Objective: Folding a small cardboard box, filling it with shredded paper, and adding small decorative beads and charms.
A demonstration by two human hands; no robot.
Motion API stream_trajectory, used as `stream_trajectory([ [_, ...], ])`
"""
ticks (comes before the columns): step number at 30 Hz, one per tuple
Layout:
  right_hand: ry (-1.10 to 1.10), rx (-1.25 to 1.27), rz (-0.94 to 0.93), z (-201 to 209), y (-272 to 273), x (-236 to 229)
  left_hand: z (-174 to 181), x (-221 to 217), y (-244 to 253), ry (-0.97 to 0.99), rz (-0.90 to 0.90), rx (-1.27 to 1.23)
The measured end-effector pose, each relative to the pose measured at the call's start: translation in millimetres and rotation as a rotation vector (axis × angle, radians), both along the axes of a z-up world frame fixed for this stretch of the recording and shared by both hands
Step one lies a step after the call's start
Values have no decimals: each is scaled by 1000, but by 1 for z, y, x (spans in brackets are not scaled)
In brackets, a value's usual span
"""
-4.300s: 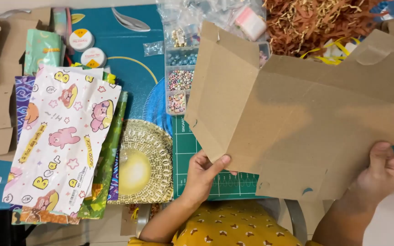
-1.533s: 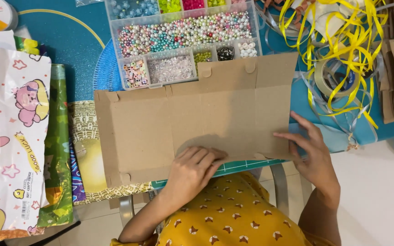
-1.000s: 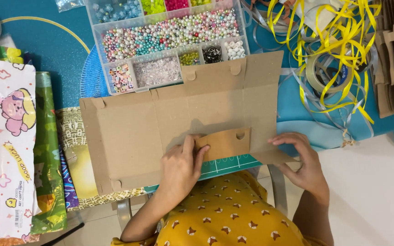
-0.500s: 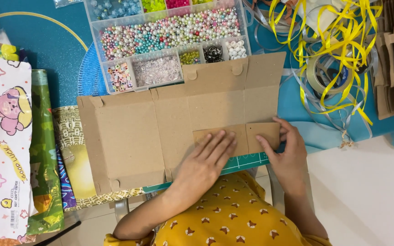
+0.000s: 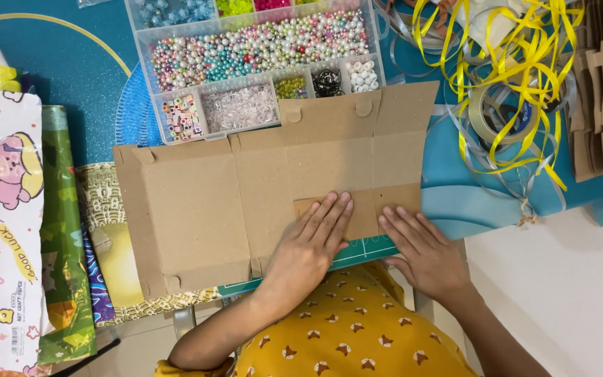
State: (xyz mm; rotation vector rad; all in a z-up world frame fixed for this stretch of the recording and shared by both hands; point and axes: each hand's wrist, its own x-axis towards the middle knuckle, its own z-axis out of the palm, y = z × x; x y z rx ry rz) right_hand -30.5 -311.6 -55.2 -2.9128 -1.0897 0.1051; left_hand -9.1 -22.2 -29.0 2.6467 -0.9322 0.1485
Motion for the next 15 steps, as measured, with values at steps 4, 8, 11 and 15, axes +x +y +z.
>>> stream_trajectory([
  [4, 9, -13, -3, 21, 17, 4, -2, -5, -2, -101, -26, 176],
  [8, 177, 410, 129, 26, 26, 26, -4, -9, -10, -115, -45, 236],
  [11, 20, 441, 72, 40, 40, 63, -1, -11, -14, -154, -31, 310],
  [15, -231, 498, -4, 86, 74, 118, 2, -12, -14, -174, -9, 330],
])
